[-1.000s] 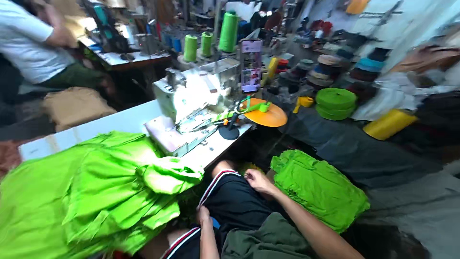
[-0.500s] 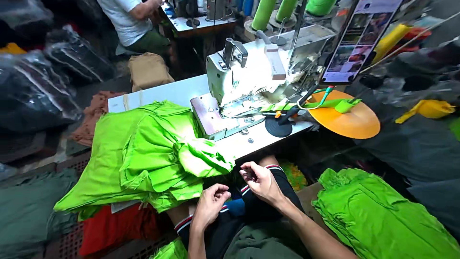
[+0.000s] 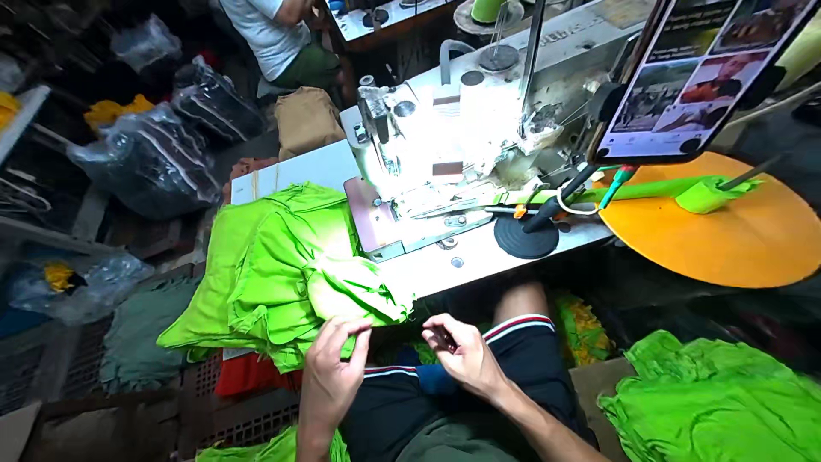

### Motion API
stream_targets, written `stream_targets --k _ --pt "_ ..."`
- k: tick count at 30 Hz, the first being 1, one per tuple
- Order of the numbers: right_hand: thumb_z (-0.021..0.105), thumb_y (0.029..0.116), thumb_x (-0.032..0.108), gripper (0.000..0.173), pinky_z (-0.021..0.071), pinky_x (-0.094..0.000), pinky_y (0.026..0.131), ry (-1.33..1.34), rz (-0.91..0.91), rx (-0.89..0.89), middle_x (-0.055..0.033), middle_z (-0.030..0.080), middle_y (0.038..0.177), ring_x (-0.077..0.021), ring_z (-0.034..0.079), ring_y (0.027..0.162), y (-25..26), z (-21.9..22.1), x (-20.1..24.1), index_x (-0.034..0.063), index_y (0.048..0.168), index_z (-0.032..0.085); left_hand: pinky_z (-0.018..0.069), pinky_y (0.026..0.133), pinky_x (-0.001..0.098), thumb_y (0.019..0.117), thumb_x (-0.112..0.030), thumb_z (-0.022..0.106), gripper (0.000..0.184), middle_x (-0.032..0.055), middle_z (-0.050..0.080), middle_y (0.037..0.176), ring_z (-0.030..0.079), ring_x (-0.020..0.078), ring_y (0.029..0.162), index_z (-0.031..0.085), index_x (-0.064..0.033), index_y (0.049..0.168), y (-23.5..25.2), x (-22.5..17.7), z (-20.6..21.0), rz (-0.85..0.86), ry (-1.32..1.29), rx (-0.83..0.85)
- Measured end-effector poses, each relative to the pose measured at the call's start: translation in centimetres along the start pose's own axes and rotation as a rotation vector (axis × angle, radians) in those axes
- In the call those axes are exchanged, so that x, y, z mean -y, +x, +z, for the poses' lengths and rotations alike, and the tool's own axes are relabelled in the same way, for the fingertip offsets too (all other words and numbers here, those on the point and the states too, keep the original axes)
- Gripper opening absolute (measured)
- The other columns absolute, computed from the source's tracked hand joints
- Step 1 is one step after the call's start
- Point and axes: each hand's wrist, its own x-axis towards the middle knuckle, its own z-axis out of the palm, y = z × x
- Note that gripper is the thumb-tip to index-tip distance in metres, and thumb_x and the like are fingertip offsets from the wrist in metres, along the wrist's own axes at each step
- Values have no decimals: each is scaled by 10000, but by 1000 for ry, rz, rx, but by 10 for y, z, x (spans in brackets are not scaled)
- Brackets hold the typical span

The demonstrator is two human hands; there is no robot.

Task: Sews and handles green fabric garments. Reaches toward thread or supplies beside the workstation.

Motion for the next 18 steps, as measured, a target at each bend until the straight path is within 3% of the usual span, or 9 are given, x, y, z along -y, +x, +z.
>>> stream_targets --k 3,7,10,12,16,18 --pt "672 976 265 268 593 -307 645 17 -88 46 -5 727 904 -86 668 716 -1 3 14 130 1205 702 561 971 323 946 -124 592 200 20 732 1127 670 126 1102 774 -108 1027 30 2 -12 93 190 60" --pt "694 931 214 328 615 -409 704 4 -183 189 -32 745 996 -162 718 810 10 -7 30 144 1251 688 462 1067 536 930 -131 511 309 117 643 1346 564 335 1288 768 -110 1101 83 23 -30 189 459 164" --pt "674 938 222 329 596 -475 728 -6 -120 277 -68 742 981 -226 723 841 6 -32 25 147 1258 679 421 1082 609 952 -149 508 341 172 577 1431 521 422 1326 728 -88 1205 101 49 -37 111 549 230" --pt "616 983 228 284 587 -475 750 -11 -47 277 -78 736 946 -229 716 841 -1 -47 7 143 1246 680 433 1076 611 972 -163 521 339 172 605 1401 555 411 1302 717 -79 1235 104 65 -36 76 519 256" --pt "419 1064 193 325 567 -433 718 -41 122 174 -74 675 823 -214 668 744 -14 -52 -29 132 1291 644 526 996 498 1003 -194 524 288 89 721 1197 676 261 1139 736 -83 1164 103 70 -27 132 410 212" --pt "428 1063 186 334 561 -387 706 -1 111 97 -52 668 828 -174 643 722 -19 -41 -23 135 1305 653 543 978 463 995 -192 534 277 95 715 1171 681 243 1108 735 -78 1146 99 69 -25 142 381 210"
